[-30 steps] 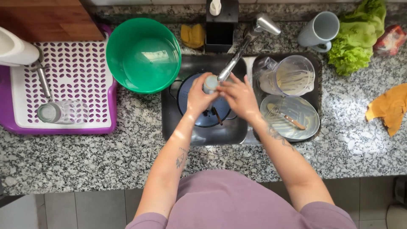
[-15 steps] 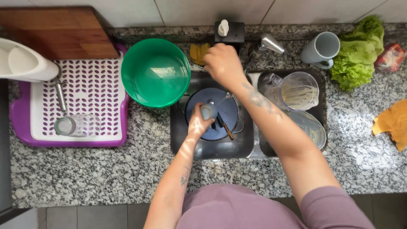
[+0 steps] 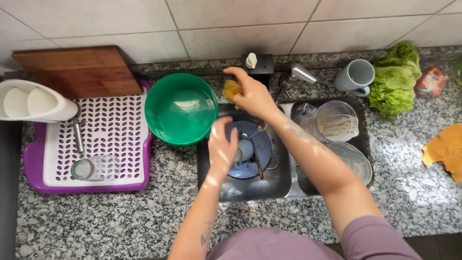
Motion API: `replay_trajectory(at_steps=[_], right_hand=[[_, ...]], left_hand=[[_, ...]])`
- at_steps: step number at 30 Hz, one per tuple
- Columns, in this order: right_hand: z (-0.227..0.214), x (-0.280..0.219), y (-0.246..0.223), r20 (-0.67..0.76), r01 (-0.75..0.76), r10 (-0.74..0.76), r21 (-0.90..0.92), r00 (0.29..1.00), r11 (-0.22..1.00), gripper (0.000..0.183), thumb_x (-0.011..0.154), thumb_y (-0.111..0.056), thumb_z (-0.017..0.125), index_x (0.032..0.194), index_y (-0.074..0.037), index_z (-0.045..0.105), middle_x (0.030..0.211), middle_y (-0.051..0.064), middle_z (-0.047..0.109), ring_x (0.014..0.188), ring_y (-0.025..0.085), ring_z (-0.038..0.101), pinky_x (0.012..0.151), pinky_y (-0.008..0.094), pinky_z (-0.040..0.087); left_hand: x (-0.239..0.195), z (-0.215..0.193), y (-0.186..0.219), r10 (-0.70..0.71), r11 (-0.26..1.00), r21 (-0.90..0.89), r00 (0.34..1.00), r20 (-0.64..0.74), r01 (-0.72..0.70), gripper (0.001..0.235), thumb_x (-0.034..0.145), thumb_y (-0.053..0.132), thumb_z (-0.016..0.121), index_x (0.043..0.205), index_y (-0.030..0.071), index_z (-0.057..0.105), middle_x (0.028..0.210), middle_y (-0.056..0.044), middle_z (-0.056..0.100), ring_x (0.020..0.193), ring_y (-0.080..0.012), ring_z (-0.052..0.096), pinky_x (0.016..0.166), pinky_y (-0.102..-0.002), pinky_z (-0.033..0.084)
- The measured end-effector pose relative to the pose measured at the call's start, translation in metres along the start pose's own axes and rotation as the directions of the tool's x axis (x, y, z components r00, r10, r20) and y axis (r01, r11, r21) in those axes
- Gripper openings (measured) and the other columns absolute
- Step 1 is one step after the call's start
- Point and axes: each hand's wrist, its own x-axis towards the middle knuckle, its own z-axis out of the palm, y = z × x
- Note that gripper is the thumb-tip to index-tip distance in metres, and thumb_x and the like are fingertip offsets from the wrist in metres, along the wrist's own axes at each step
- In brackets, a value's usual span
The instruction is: The person washes various kitchen items in a sink using a sponge and running water. They clean a glass, two mugs, a whisk, a spoon, and a bowl, placing each item into a drying rack after rinsing.
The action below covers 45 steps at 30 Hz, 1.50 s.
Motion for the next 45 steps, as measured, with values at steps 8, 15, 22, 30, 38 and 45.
replay_trajectory(at_steps=[8, 15, 22, 30, 38, 45], right_hand=[[0.002, -0.006, 0.097, -0.292, -0.149, 0.468, 0.698, 0.834, 0.701, 0.023, 0.088, -0.017, 0.058, 0.108, -0.01, 0.066, 0.101, 0.013, 0.063, 0.087, 0.019, 0.062, 0.071, 0.031, 0.055], [0.019, 0.026, 0.107, -0.422, -0.151, 0.47, 0.598, 0.775, 0.787, 0.023, 0.079, -0.013, 0.073, 0.095, -0.008, 0.056, 0.076, 0.009, 0.066, 0.067, 0.017, 0.064, 0.052, 0.028, 0.057], [0.02, 0.033, 0.097, -0.481, -0.222, 0.489, 0.509, 0.728, 0.832, 0.016, 0.076, -0.018, 0.073, 0.088, -0.015, 0.062, 0.068, 0.001, 0.067, 0.06, 0.011, 0.063, 0.05, 0.024, 0.053], [-0.01, -0.064, 0.144, -0.55, 0.104, 0.567, 0.768, 0.613, 0.633, 0.055, 0.081, -0.009, 0.077, 0.127, -0.007, 0.048, 0.106, 0.011, 0.064, 0.091, 0.02, 0.065, 0.074, 0.032, 0.061], [0.092, -0.097, 0.117, 0.276, -0.263, 0.639, 0.957, 0.718, -0.118, 0.028, 0.084, -0.016, 0.059, 0.108, -0.016, 0.044, 0.108, 0.017, 0.059, 0.095, 0.041, 0.06, 0.071, 0.059, 0.052], [0.114, -0.068, 0.098, 0.085, -0.265, 0.509, 0.919, 0.856, 0.291, 0.037, 0.09, -0.046, 0.057, 0.098, -0.01, 0.059, 0.052, -0.003, 0.034, 0.037, 0.004, 0.028, 0.029, 0.014, 0.025]], left_hand=[[0.129, 0.027, 0.027, 0.338, 0.781, 0.494, 0.924, 0.181, -0.382, 0.062, 0.083, -0.003, 0.052, 0.138, 0.023, 0.041, 0.137, 0.002, 0.046, 0.117, -0.0268, 0.049, 0.087, -0.041, 0.045], [0.167, 0.039, 0.024, 0.456, 0.522, 0.631, 0.813, 0.362, -0.574, 0.036, 0.09, 0.004, 0.053, 0.121, 0.02, 0.058, 0.114, 0.005, 0.057, 0.102, -0.0199, 0.046, 0.075, -0.038, 0.03], [0.163, 0.044, 0.022, 0.456, 0.512, 0.647, 0.817, 0.353, -0.565, 0.04, 0.085, 0.007, 0.06, 0.124, 0.016, 0.056, 0.118, 0.0, 0.055, 0.096, -0.0227, 0.049, 0.072, -0.039, 0.035], [0.02, -0.019, 0.04, 0.357, 0.933, 0.053, 0.933, -0.036, -0.355, 0.051, 0.075, -0.011, 0.043, 0.118, 0.009, 0.058, 0.112, -0.008, 0.059, 0.106, -0.0288, 0.056, 0.089, -0.036, 0.046], [-0.089, 0.05, -0.07, -0.559, 0.8, 0.497, 0.719, 0.414, 0.336, 0.095, 0.071, 0.035, 0.076, 0.144, 0.013, 0.02, 0.13, -0.018, 0.044, 0.114, -0.04, 0.052, 0.095, -0.049, 0.046], [-0.085, 0.087, -0.111, -0.647, 0.748, 0.533, 0.613, 0.453, 0.395, 0.098, 0.068, 0.036, 0.078, 0.141, 0.014, 0.017, 0.106, -0.016, 0.064, 0.098, -0.033, 0.064, 0.082, -0.049, 0.053]])
